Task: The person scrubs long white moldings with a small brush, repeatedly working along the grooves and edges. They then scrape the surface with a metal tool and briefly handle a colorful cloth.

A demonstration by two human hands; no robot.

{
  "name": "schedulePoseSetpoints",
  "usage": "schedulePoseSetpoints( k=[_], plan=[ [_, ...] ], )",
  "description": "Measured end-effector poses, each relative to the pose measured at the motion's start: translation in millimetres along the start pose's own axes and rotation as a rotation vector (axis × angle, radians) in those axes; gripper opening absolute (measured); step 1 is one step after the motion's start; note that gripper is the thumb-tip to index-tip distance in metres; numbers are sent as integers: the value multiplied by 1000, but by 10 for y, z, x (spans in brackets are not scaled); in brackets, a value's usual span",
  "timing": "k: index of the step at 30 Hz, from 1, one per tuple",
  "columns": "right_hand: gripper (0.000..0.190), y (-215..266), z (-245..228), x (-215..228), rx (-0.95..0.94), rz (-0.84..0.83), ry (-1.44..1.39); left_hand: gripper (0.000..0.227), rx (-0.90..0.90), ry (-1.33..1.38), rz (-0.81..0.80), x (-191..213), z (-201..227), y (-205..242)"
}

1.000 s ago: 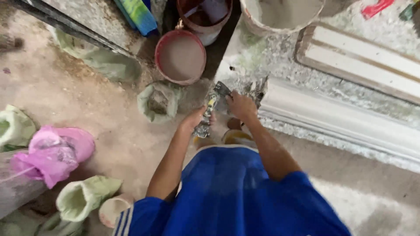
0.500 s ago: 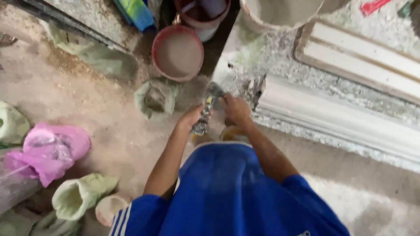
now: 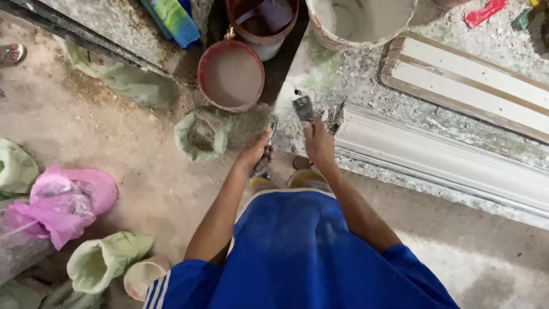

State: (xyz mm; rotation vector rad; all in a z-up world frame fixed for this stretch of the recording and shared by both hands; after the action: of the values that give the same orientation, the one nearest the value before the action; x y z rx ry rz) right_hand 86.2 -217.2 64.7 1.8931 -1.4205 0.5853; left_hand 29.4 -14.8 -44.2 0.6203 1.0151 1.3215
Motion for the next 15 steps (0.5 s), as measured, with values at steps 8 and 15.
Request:
schedulePoseSetpoints(
  k=[8,15],
  plan=[
    [32,305,-56,375,-124,110,-289,41,-535,66,25,-225,633,178],
    [33,276,-224,214,17,123,-322,92,-566,184,146,-287,846,578]
  ],
)
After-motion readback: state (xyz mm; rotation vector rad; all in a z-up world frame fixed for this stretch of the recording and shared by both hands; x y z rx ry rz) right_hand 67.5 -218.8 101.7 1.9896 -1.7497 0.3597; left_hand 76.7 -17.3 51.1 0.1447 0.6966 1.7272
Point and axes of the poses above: each hand's wrist, its own y-axis away from the middle knuckle, its own x-axis out of the back of the hand, z = x × y, the point moved 6 cm from there along -y, towards the middle knuckle, and after that the axes turned 9 degrees about x, right-handed, at the moved point
